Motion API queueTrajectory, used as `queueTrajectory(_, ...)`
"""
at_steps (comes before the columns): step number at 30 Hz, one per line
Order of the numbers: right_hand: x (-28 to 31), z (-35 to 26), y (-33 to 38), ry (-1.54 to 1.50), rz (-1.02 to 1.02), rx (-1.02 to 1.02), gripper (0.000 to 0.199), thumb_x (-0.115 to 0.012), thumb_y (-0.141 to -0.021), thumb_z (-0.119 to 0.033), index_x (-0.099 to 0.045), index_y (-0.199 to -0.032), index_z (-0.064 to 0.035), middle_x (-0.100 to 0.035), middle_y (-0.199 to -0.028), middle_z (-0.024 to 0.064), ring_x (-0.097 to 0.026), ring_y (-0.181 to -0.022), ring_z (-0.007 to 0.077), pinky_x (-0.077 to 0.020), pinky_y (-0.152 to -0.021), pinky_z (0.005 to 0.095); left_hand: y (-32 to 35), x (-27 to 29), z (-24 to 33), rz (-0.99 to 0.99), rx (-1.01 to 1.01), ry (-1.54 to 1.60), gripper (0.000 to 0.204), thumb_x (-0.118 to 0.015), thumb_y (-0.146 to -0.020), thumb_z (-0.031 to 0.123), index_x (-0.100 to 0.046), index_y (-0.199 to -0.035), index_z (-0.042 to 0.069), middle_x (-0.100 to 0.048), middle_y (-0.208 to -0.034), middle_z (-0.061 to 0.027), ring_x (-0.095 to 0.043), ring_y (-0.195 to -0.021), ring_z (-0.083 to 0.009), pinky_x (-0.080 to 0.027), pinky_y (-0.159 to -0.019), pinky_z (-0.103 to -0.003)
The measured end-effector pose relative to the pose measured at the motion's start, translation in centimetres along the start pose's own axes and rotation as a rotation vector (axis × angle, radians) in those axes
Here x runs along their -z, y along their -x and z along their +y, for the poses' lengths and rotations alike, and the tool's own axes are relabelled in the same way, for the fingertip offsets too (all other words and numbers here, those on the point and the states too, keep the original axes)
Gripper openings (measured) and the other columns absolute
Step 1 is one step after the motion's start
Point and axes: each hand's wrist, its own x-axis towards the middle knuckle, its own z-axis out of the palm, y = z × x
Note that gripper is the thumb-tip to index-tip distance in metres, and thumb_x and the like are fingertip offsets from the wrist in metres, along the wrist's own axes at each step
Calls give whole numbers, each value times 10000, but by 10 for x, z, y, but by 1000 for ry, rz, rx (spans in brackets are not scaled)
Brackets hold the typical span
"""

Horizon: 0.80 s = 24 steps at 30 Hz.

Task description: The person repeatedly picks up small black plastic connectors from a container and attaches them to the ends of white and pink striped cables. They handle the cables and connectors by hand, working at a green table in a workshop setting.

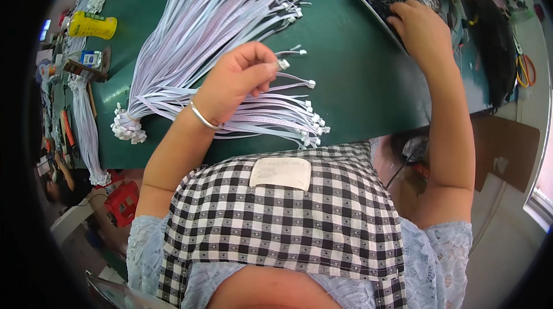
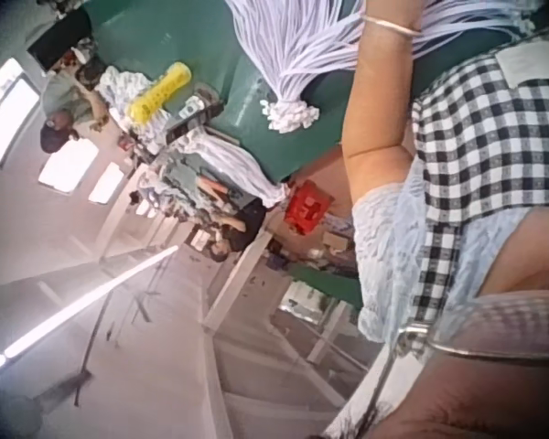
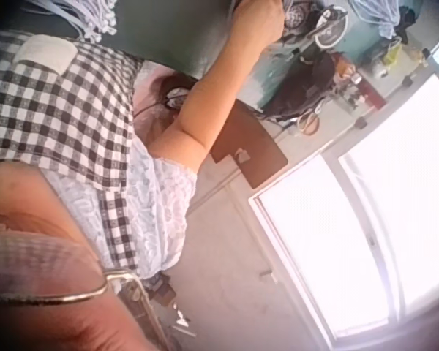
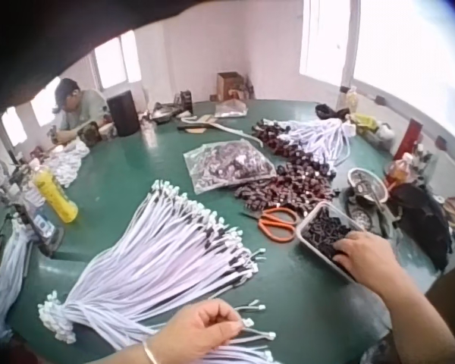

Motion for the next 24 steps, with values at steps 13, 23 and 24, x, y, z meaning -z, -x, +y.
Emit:
queueTrajectory(13, 4, 27, -10, -202, 34, 35, 130, -611, -827, -151, -623, -909, -50, -615, -867, 141, -591, -849, 349, -473, -728, 415, 4, -9, -4, -26, -55, -1, 96, -613, -871, 87, -562, -930, 31, -546, -779, 8, -485, -674, -51, -411, -611, -187)
queueTrajectory(23, 24, 5, -1, -1104, 41, -396, 112, -626, -801, -20, -634, -910, 1, -611, -805, 10, -574, -688, 84, -466, -638, 226, 11, -9, -9, -24, -177, -180, 78, -593, -877, 52, -563, -945, 27, -537, -829, 33, -486, -741, -34, -418, -682, -187)
queueTrajectory(24, 29, -10, 7, -1133, 48, -410, 125, -635, -776, -12, -633, -900, 7, -618, -824, 11, -584, -702, 89, -474, -646, 235, 11, -6, -12, -20, -201, -200, 86, -595, -876, 51, -562, -953, 32, -529, -825, 36, -481, -738, -33, -417, -678, -187)
